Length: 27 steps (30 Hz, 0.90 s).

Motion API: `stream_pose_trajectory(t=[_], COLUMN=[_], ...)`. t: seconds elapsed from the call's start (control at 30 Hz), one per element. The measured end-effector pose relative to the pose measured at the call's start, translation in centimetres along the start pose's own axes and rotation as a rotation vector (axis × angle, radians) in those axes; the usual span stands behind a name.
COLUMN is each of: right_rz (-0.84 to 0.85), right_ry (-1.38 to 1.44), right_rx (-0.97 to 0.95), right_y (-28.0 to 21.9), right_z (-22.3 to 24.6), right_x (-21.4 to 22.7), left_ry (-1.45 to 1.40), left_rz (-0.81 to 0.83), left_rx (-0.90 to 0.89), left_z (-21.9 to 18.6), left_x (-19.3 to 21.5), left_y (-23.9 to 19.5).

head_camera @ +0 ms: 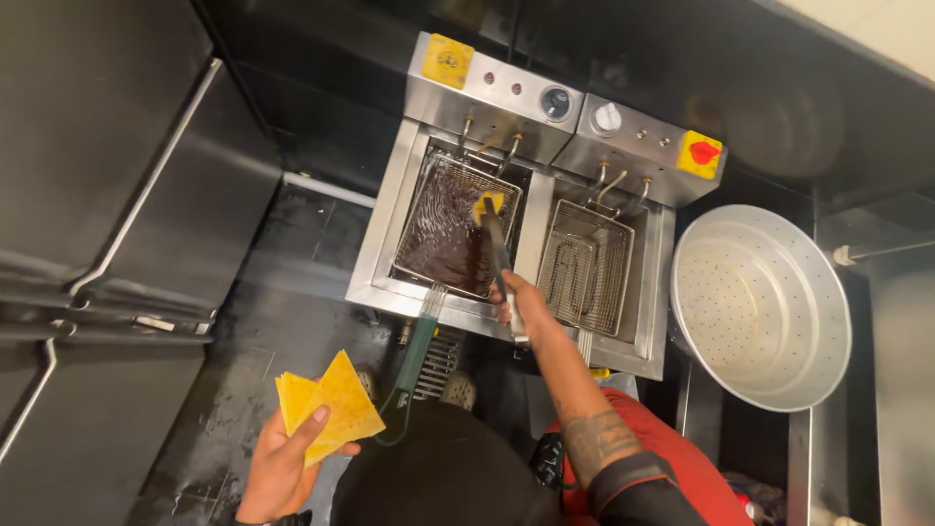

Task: Manually dipping food items into a deep fryer and using tongs to flip and retrieve them.

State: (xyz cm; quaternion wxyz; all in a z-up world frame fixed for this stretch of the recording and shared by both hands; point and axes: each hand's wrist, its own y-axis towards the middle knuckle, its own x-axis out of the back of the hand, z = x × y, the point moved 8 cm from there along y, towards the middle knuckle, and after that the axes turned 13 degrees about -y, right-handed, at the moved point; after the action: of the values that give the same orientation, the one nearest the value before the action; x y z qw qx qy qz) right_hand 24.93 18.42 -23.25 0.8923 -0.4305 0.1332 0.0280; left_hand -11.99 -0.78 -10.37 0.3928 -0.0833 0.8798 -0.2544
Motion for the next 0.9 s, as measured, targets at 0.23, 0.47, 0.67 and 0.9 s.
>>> stream_pose_trajectory(t=[0.23,0.47,0.67,0.9], right_rz=[-0.01,-0.042,-0.327,-0.323], right_ry=[-0.057,-0.07,-0.595,-0.866], right_rx=[0.005,0.071,0.219,0.291], right_y=[1.1,2.9,-2.0,-7.0], right_z=[1.1,1.7,4.5,6.0], right_x=[0.2,0.7,-1.6,-4.5], left_ry=[-0.031,-0.022,-0.039,-0.017], left_rz=[-0.048,-0.042,-0.01,-0.005], left_rx=[-0.019,-0.025,-0.024,0.0], left_z=[-0.6,-0.7,-0.6,-0.2], left_x=[0.2,0.4,0.0,-0.9], left_y=[-1.1,-1.2,-0.6,-0.2])
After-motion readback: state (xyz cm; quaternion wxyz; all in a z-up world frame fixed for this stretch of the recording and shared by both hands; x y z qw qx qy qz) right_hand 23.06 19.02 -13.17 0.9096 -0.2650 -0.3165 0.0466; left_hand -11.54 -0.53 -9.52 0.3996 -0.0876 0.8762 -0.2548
